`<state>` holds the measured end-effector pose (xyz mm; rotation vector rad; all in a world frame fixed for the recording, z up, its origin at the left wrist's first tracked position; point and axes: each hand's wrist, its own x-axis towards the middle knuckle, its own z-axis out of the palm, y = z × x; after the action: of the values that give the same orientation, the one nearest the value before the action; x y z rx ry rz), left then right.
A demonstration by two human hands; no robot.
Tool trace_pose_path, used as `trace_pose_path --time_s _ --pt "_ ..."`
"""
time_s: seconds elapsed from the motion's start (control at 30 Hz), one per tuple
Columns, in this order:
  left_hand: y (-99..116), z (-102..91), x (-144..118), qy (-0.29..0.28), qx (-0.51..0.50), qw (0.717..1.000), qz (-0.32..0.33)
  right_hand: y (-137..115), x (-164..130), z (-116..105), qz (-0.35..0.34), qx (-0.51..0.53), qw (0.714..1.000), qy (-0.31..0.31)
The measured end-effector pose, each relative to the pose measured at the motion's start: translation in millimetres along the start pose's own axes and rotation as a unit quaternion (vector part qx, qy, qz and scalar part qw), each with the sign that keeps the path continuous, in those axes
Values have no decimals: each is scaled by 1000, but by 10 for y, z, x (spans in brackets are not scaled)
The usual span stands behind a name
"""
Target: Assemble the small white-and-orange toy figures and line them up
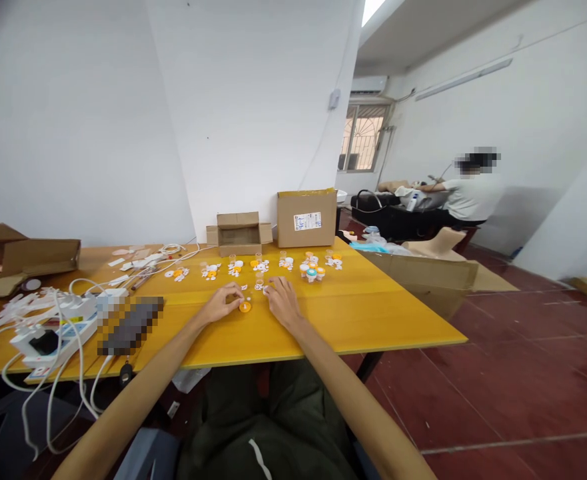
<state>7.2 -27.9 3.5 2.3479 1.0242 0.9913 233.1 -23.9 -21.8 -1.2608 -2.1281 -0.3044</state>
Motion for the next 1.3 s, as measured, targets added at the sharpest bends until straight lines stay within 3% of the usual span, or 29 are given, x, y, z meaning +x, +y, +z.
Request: trace_pose_path --time_s 0.13,0.23,0.47,0.63,0.8,1.13,1.3 --pt "-52 1 18 53 32 998 -18 -39 -10 9 47 -5 998 -40" --pt "-102 9 31 77 57 995 -26 -63 -1 3 69 5 997 -34" --pt "-168 17 21 47 74 996 -16 191 193 72 144 42 989 -2" --pt "-253 25 16 13 86 996 -4 401 367 147 100 31 994 -41" --pt "-318 46 22 -4 104 995 -6 366 393 129 104 7 988 -118" --pt "-290 60 19 -21 119 992 -22 266 236 -2 51 45 993 -100" --pt "-300 61 14 -26 122 992 -21 189 263 1 79 99 987 -103"
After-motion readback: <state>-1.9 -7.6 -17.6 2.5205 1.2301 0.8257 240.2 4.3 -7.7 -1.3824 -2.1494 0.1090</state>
